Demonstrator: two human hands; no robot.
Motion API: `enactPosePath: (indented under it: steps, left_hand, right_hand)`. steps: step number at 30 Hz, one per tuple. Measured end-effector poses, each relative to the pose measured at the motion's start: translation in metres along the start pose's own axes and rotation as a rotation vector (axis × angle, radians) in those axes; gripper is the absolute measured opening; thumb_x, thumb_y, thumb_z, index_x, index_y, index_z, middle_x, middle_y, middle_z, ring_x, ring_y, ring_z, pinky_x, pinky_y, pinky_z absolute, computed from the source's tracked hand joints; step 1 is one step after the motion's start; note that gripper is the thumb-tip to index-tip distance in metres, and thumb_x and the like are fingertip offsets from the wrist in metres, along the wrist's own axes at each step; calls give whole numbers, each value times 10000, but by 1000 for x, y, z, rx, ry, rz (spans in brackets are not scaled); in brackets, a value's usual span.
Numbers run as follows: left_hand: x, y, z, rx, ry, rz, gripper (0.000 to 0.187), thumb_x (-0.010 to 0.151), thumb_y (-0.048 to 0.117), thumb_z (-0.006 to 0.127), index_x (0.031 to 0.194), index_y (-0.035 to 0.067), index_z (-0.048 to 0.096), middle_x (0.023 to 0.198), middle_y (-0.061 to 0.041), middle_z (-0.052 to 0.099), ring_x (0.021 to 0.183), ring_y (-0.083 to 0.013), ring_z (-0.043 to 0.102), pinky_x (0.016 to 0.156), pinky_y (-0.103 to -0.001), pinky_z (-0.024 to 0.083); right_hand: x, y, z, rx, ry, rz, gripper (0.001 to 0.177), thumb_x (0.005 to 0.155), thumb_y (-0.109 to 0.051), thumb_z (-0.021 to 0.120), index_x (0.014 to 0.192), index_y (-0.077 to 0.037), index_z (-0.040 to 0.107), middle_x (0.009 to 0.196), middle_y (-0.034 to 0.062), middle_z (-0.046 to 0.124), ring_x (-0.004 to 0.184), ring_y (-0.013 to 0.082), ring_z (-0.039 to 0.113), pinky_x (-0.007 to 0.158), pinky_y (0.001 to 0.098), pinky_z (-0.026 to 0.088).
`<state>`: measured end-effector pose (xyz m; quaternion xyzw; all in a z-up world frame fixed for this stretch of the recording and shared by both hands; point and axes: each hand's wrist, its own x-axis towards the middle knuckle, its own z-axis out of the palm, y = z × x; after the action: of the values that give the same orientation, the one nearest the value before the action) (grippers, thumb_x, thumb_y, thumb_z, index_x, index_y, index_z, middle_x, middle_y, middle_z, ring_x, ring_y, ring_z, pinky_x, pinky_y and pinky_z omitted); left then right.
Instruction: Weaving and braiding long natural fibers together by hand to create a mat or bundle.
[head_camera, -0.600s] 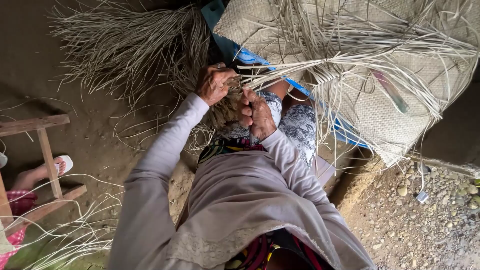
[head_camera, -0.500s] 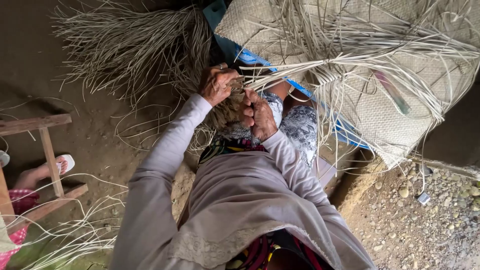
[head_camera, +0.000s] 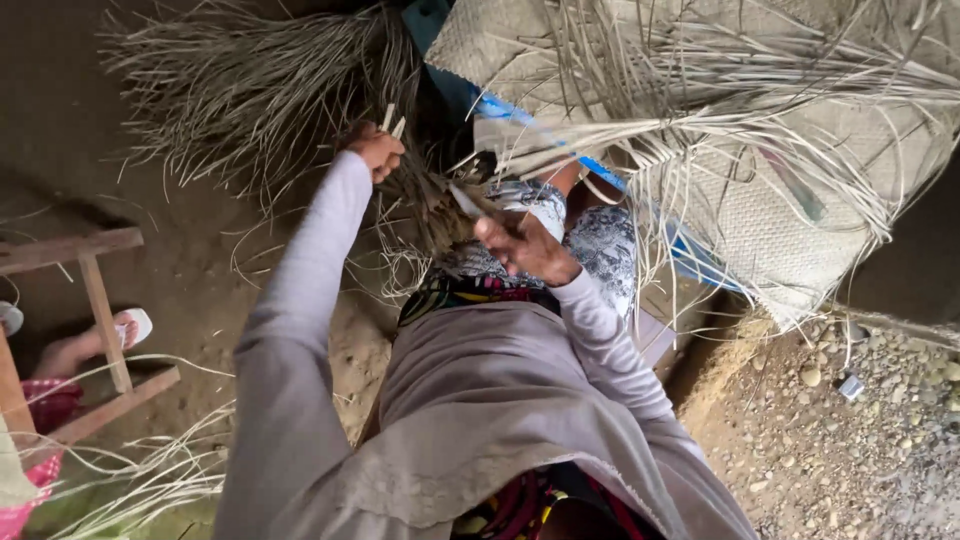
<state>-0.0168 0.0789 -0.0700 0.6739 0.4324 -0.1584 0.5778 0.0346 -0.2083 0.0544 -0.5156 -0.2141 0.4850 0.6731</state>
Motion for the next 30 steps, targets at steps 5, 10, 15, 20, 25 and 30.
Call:
enactPosePath:
  steps: [5,10,15,20,25,30]
  left_hand:
    - [142,-51,24,-215,-38,-31,216,799,170,523,610,75,478,475,-40,447,366,-154,470,336,-290,405]
    - [215,-41,71,-779,44,-230,61,881,139,339,836,100,326,716,-13,350,519,-147,464,433,-290,442]
    - [213,-22,112,-904,55,-267,815,802,408,692,1408,119,230,1370,-303,316,1223,-403,429,1041,-488,328]
    - [199,-10,113,196,95,355,876,537,309,701,1325,132,360,1380,-146,334,1254,-290,377,1058,-337,259]
    - [193,-30,29,734,404,359,513,873,192,652,1286,34,393,1326,-252,388,1253,-370,364,1086,-458,283]
    - [24,142,-11,-444,486,958,183,756,268,642,887,141,620,775,-89,572,789,-219,579,711,-385,545]
  right_hand:
    - [-27,-6,6,-198,-229,27,493,814,-540,528,798,-49,499,681,142,584,473,112,575,404,199,460]
    - [-38,-14,2,-574,-149,212,338,916,-321,540,777,-13,537,532,97,532,395,125,533,388,212,449]
    - [-42,-21,-3,-586,-267,201,318,917,-308,501,861,3,534,647,105,564,453,132,546,426,232,460]
    - [-54,-32,-15,-590,-292,181,319,919,-299,472,923,14,532,733,110,588,496,137,556,454,247,469]
    - [-75,-38,-28,-586,-327,174,333,920,-288,442,986,26,530,819,115,612,540,141,567,482,262,478]
    - [-92,-48,-46,-609,-136,300,81,849,-75,553,856,-106,628,690,-27,564,643,99,493,593,229,372]
